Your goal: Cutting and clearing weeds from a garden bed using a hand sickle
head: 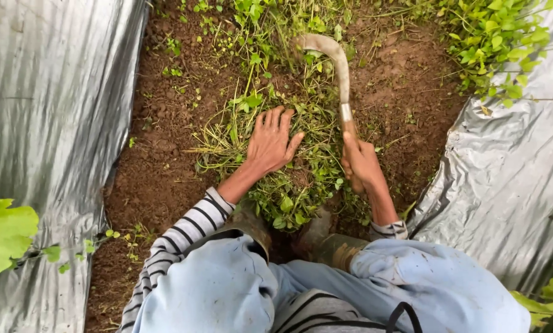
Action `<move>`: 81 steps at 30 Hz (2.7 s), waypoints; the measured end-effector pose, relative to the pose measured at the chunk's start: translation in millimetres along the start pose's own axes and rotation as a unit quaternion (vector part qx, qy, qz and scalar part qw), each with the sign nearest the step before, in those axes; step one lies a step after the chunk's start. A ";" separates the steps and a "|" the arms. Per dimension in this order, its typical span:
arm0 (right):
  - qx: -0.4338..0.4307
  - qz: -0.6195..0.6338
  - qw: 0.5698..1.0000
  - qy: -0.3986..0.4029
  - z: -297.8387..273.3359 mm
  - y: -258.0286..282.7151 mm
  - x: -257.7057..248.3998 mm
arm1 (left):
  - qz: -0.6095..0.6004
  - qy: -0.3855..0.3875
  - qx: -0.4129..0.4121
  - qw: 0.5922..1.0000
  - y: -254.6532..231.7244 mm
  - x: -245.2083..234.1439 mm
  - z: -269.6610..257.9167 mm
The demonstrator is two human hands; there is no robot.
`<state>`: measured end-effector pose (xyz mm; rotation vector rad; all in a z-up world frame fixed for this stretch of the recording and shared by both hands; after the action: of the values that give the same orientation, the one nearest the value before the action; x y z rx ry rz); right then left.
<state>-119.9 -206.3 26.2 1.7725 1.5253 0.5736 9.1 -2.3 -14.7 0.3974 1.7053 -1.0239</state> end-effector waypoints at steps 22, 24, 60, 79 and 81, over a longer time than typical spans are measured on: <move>-0.093 -0.091 0.988 -0.085 10.2 -15.4 3.3 | -0.020 -0.028 0.004 0.999 -0.4 -2.0 1.4; -0.096 -0.171 0.974 -0.116 9.0 -42.0 -3.0 | -0.031 -0.036 0.001 0.999 1.5 -0.2 -2.0; -0.017 -0.013 0.999 0.032 -22.3 -12.4 21.2 | -0.031 -0.167 -0.008 0.985 5.2 9.6 -4.5; -0.137 -0.040 0.983 -0.118 -7.1 -28.1 11.8 | -0.066 -0.011 -0.160 0.985 22.1 -6.5 30.2; -0.186 -0.056 0.975 -0.105 8.6 -26.7 13.1 | 0.001 0.026 -0.107 0.994 31.9 8.6 39.4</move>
<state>-128.4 -194.5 -1.1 1.4048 1.2675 0.5540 51.9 -16.7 -39.3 0.2893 1.8389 -0.8247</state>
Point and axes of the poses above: each hand's wrist, its own z-axis towards the middle knuckle, its own x-axis out of the palm, y = z × x, the point moved 2 cm from there along z, towards the middle knuckle, and after that the axes turned 5 degrees about y, right-handed, at the moved point
